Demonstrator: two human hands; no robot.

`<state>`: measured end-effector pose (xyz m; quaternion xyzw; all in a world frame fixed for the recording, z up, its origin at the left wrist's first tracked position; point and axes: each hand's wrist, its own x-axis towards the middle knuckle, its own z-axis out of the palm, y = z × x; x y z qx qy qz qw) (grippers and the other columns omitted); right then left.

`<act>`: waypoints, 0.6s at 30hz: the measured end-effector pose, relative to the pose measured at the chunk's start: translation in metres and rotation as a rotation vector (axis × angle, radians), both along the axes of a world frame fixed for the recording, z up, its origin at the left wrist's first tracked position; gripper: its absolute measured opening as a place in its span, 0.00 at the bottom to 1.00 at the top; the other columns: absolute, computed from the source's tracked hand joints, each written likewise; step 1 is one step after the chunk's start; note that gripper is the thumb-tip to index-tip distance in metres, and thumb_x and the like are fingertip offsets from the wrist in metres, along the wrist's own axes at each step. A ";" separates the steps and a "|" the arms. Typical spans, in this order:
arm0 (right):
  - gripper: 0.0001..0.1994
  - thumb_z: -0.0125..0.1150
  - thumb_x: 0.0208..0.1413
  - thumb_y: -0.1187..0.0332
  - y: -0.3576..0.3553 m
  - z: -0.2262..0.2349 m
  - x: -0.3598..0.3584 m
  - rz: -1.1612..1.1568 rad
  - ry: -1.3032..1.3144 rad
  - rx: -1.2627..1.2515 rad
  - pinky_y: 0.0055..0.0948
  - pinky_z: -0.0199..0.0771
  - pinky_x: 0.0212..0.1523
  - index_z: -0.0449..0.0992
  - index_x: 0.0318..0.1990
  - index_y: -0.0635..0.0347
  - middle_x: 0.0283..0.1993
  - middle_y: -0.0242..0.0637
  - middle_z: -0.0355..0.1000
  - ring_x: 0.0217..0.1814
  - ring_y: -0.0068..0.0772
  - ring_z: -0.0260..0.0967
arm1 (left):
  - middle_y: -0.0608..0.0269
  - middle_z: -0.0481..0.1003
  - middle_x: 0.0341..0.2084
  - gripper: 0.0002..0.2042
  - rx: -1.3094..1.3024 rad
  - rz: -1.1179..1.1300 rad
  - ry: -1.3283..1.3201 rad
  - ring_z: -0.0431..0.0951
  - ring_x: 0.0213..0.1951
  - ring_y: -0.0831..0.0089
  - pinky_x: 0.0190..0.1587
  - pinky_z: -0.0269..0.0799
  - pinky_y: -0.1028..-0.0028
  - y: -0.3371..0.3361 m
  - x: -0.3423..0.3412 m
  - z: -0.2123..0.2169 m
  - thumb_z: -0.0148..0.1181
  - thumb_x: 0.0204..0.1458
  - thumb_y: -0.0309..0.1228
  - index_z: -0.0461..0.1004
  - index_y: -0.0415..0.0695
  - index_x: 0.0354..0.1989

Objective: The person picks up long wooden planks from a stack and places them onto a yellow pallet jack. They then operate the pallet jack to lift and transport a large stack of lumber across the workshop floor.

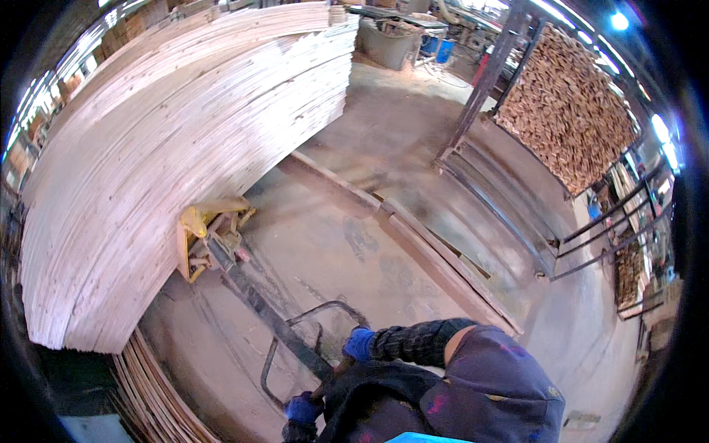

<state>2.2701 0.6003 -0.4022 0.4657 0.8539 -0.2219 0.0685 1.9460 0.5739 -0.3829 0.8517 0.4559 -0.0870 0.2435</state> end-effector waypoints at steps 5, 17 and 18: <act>0.15 0.65 0.35 0.53 0.117 0.189 -0.016 0.123 0.249 0.148 0.46 0.72 0.27 0.79 0.28 0.51 0.26 0.45 0.75 0.27 0.51 0.73 | 0.57 0.78 0.22 0.14 -0.149 0.054 -0.240 0.78 0.22 0.57 0.25 0.73 0.59 0.093 -0.046 0.156 0.61 0.49 0.47 0.77 0.49 0.31; 0.11 0.57 0.47 0.54 0.041 0.063 -0.016 0.058 -0.026 -0.139 0.46 0.72 0.30 0.79 0.30 0.48 0.29 0.42 0.76 0.31 0.47 0.75 | 0.56 0.78 0.22 0.13 -0.102 -0.016 -0.076 0.79 0.25 0.55 0.28 0.73 0.58 0.022 -0.026 0.061 0.59 0.48 0.46 0.79 0.52 0.34; 0.12 0.58 0.46 0.53 0.052 0.076 -0.011 0.088 -0.007 -0.113 0.46 0.71 0.29 0.78 0.32 0.48 0.28 0.42 0.75 0.30 0.46 0.74 | 0.56 0.78 0.22 0.14 -0.098 -0.009 -0.098 0.79 0.25 0.55 0.28 0.74 0.58 0.032 -0.026 0.079 0.59 0.48 0.46 0.79 0.52 0.35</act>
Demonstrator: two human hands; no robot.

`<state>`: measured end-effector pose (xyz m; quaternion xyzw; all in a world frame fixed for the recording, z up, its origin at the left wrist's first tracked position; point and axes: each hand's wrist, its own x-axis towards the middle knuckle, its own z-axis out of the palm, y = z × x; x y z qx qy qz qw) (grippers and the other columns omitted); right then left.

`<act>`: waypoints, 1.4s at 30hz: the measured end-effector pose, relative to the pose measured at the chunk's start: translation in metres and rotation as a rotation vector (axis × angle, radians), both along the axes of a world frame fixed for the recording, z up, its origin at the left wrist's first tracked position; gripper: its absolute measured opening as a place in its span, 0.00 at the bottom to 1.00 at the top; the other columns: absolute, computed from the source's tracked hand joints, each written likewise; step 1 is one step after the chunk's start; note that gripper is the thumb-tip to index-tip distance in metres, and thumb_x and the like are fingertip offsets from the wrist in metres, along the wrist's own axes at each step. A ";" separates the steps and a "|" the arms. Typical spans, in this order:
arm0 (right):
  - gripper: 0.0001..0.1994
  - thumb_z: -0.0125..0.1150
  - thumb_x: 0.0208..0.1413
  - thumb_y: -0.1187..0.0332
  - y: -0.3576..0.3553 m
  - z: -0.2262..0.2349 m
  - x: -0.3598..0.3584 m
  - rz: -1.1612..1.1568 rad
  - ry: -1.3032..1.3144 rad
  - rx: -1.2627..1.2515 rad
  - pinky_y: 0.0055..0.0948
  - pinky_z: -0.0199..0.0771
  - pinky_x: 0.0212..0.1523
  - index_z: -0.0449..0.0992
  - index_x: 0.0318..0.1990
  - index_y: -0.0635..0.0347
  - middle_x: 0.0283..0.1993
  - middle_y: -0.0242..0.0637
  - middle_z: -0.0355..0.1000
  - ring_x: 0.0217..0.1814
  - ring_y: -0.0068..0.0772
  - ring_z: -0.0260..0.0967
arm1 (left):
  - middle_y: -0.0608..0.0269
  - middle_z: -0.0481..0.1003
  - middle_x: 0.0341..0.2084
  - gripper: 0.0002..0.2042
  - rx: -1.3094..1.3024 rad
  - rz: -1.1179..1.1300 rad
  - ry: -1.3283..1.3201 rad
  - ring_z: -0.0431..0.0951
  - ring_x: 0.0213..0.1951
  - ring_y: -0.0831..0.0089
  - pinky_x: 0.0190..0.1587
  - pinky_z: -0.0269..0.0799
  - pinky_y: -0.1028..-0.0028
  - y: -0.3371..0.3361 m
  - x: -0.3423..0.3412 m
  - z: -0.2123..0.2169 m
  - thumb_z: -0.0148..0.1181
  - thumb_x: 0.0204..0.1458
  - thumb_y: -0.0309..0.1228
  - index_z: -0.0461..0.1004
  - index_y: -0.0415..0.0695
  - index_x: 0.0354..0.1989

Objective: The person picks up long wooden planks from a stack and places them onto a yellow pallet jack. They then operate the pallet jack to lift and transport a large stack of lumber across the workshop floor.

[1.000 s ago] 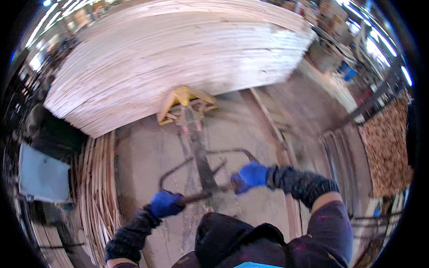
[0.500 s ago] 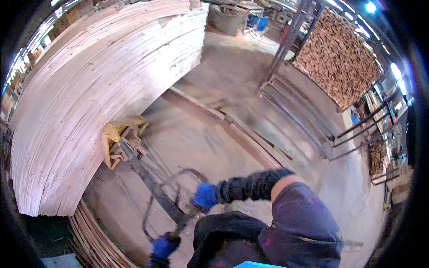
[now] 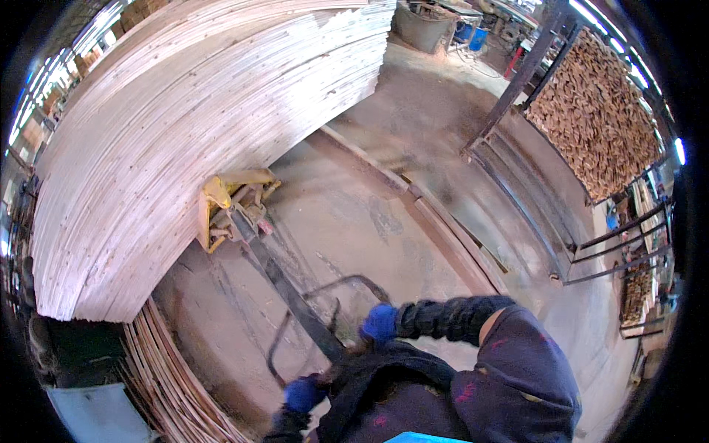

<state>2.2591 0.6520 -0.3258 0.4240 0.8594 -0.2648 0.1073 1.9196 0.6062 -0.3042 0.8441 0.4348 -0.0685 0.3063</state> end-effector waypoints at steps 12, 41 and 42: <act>0.12 0.62 0.43 0.56 0.023 0.089 -0.006 -0.073 0.168 0.083 0.46 0.72 0.35 0.78 0.34 0.50 0.30 0.41 0.76 0.34 0.47 0.75 | 0.54 0.77 0.24 0.15 0.012 0.051 -0.212 0.78 0.27 0.55 0.31 0.72 0.60 0.043 0.010 0.084 0.67 0.44 0.41 0.79 0.48 0.38; 0.36 0.61 0.52 0.47 0.253 -0.046 0.565 -1.253 0.579 0.259 0.41 0.58 0.66 0.62 0.63 0.60 0.67 0.54 0.57 0.71 0.50 0.52 | 0.52 0.69 0.41 0.40 -0.693 1.251 -0.594 0.73 0.40 0.61 0.40 0.69 0.65 0.344 0.415 -0.043 0.53 0.53 0.30 0.37 0.62 0.71; 0.34 0.60 0.53 0.47 0.256 -0.046 0.584 -1.406 0.572 0.165 0.42 0.59 0.65 0.64 0.62 0.58 0.64 0.54 0.60 0.70 0.50 0.53 | 0.51 0.68 0.44 0.40 -0.622 1.103 -0.475 0.71 0.43 0.59 0.44 0.68 0.64 0.373 0.422 -0.061 0.55 0.51 0.30 0.38 0.59 0.71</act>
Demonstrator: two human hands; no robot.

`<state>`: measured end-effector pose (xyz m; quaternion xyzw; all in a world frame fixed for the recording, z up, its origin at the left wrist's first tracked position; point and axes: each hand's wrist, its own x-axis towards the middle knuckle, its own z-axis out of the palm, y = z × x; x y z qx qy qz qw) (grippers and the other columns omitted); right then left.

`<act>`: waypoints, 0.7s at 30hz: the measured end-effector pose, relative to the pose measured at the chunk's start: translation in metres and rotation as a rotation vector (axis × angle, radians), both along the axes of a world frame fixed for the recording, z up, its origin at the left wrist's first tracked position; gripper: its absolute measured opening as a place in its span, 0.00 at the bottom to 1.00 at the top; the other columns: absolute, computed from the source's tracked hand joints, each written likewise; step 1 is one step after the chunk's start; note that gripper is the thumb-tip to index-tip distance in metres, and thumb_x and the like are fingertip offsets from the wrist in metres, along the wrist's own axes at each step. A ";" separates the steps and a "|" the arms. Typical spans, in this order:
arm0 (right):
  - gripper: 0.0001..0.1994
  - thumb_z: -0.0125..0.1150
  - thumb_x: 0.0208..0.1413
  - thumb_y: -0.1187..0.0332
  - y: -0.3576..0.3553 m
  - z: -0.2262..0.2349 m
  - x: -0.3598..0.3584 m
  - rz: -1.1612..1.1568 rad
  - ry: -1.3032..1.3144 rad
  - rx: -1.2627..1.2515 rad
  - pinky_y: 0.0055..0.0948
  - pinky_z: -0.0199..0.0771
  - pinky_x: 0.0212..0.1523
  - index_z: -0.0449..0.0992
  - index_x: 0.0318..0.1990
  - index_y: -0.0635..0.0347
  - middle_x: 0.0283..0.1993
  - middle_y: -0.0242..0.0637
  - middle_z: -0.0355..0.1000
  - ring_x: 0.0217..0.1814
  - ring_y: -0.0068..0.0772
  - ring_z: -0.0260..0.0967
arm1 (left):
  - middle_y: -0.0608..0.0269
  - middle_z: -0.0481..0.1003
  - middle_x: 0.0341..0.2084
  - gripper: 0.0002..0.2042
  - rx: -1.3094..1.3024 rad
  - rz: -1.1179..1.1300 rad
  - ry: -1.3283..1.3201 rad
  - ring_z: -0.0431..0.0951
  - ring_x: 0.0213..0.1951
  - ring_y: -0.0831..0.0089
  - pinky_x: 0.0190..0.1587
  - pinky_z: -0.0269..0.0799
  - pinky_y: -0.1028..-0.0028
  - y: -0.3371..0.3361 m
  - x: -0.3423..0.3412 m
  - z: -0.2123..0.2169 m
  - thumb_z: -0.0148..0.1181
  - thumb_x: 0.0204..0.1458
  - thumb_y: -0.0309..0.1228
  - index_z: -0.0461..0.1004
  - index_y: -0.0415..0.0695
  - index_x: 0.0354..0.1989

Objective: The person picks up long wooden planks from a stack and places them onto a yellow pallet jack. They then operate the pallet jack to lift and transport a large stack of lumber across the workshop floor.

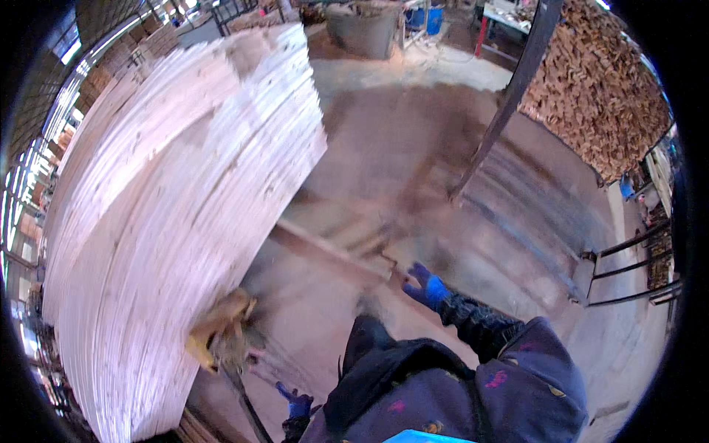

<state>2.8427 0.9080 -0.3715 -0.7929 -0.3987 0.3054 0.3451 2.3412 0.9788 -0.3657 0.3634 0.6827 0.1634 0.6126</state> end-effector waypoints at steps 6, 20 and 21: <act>0.24 0.55 0.54 0.48 -0.116 -0.076 0.178 -0.390 -0.089 -0.727 0.44 0.67 0.54 0.78 0.47 0.58 0.49 0.52 0.74 0.54 0.55 0.69 | 0.42 0.57 0.63 0.36 0.707 -0.967 0.144 0.57 0.66 0.54 0.66 0.51 0.63 0.229 0.231 -0.027 0.55 0.48 0.28 0.48 0.34 0.67; 0.21 0.56 0.58 0.55 0.169 -0.041 0.544 -0.159 0.014 -0.333 0.39 0.68 0.55 0.75 0.50 0.63 0.51 0.50 0.72 0.55 0.49 0.69 | 0.54 0.75 0.37 0.16 0.773 -1.340 0.383 0.74 0.41 0.60 0.45 0.69 0.62 0.495 0.720 -0.119 0.56 0.52 0.38 0.74 0.41 0.45; 0.21 0.57 0.57 0.55 0.196 -0.029 0.577 -0.206 0.012 -0.223 0.39 0.69 0.54 0.75 0.50 0.64 0.51 0.51 0.72 0.54 0.49 0.69 | 0.54 0.75 0.37 0.16 0.569 -1.364 0.384 0.74 0.41 0.60 0.45 0.69 0.63 0.493 0.743 -0.119 0.56 0.52 0.38 0.74 0.40 0.45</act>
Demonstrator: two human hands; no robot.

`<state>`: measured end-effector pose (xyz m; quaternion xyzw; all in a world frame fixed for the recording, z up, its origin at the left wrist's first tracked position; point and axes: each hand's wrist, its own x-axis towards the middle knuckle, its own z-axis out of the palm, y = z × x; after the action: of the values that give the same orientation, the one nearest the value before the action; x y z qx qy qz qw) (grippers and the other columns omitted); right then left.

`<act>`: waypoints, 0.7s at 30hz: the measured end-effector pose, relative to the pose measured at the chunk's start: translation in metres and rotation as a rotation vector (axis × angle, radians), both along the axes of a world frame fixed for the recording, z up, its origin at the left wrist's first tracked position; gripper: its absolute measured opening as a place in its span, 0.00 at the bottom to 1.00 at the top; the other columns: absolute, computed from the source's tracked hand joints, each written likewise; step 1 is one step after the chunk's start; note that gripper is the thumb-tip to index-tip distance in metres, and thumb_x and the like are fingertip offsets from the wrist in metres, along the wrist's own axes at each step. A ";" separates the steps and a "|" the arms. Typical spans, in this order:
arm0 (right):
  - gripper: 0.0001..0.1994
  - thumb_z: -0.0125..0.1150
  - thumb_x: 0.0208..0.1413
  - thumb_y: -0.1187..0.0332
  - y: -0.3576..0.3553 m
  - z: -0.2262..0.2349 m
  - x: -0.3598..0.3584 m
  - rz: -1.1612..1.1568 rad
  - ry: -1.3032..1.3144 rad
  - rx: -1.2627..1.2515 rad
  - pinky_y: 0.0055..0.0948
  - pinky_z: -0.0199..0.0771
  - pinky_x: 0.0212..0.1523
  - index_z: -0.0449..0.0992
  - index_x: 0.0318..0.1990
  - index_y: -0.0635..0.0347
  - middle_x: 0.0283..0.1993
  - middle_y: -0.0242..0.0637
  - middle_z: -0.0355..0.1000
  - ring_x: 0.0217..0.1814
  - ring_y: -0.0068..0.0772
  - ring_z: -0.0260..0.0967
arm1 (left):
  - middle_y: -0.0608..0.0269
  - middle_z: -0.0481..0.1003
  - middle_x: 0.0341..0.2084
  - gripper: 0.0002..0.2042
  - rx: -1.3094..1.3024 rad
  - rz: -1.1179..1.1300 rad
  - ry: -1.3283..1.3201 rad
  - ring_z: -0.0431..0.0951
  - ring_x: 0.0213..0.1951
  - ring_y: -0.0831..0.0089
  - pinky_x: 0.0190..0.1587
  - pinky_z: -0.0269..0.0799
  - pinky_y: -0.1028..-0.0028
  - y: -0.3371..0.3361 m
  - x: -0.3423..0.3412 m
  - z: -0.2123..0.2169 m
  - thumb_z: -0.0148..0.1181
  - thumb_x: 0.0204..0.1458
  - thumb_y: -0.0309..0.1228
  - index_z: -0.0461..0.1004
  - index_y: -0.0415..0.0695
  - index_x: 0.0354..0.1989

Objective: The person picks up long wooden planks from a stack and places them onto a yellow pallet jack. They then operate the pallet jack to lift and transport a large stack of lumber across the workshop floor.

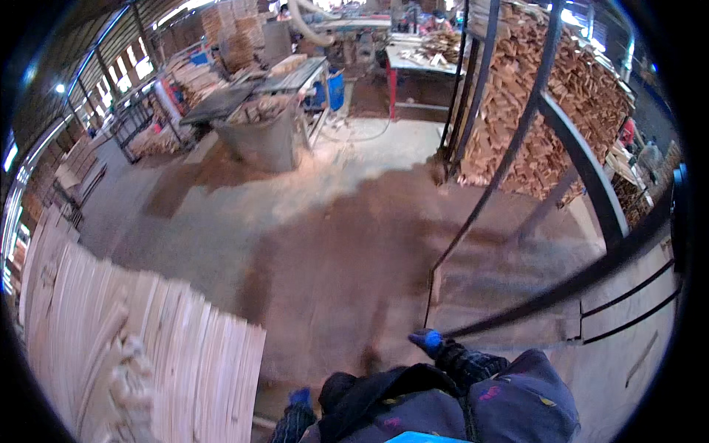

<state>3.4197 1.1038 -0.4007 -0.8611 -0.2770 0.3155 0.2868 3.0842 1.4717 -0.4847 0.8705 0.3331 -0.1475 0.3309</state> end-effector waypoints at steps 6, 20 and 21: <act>0.30 0.62 0.52 0.48 0.170 0.060 0.207 -0.338 0.080 0.265 0.40 0.63 0.62 0.72 0.55 0.62 0.59 0.50 0.68 0.61 0.50 0.66 | 0.54 0.75 0.39 0.17 -0.302 0.278 0.202 0.74 0.42 0.62 0.46 0.70 0.64 0.081 0.197 0.038 0.56 0.53 0.36 0.73 0.39 0.47; 0.25 0.43 0.61 0.45 0.049 -0.031 0.568 -0.275 -0.331 -0.246 0.43 0.68 0.55 0.77 0.48 0.55 0.50 0.51 0.73 0.52 0.48 0.71 | 0.53 0.75 0.44 0.18 -0.382 0.020 -0.330 0.74 0.45 0.67 0.50 0.71 0.68 0.266 0.869 0.063 0.56 0.55 0.31 0.70 0.36 0.53; 0.25 0.42 0.62 0.46 0.038 -0.027 0.580 -0.373 -0.447 -0.180 0.43 0.68 0.54 0.77 0.49 0.54 0.50 0.50 0.73 0.50 0.48 0.73 | 0.53 0.75 0.44 0.18 -0.448 0.034 -0.401 0.74 0.45 0.67 0.50 0.71 0.69 0.261 0.926 0.072 0.56 0.56 0.31 0.69 0.36 0.53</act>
<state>3.9995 1.1414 -0.4281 -0.9671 -0.1415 0.0833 0.1944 4.0107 1.7327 -0.4124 0.7820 0.2350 -0.0370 0.5761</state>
